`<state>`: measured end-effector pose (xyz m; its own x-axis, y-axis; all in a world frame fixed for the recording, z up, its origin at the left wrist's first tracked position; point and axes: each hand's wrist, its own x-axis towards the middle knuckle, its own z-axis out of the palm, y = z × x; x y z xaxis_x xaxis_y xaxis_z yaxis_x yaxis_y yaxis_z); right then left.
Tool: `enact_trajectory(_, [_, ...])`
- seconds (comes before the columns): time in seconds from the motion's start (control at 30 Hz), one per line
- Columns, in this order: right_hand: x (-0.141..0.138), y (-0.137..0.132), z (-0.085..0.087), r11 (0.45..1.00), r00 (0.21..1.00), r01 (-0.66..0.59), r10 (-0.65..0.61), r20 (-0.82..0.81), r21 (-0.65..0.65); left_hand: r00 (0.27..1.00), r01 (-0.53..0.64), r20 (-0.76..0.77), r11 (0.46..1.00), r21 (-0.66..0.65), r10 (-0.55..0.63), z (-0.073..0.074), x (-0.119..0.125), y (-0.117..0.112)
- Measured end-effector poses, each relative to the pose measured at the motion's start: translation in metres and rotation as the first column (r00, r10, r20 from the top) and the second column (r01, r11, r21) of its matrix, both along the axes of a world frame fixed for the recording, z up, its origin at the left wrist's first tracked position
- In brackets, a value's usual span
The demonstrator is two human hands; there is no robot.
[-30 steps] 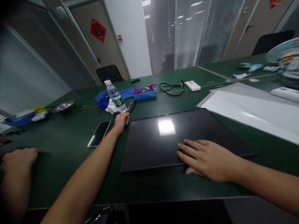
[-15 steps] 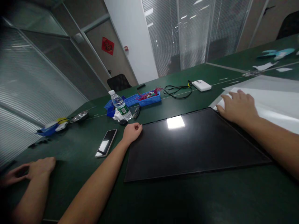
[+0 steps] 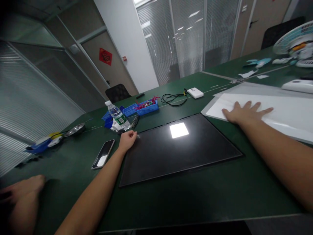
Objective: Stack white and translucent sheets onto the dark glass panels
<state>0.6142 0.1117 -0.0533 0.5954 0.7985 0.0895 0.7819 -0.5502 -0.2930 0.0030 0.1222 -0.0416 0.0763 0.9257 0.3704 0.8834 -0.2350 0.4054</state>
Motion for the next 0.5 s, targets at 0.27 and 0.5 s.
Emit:
enact_trajectory(0.27, [-0.002, -0.005, 0.004, 1.000, 0.999, -0.012, 0.011, -0.049, -0.016, 0.997, -0.081, 0.016, 0.997, 0.018, 0.081, 0.004, 0.003, -0.005])
enact_trajectory(0.5, [0.001, -0.001, 0.003, 1.000, 0.997, -0.026, 0.025, -0.068, -0.010, 0.996, -0.082, 0.036, 0.996, 0.028, 0.081, 0.006, 0.003, -0.011])
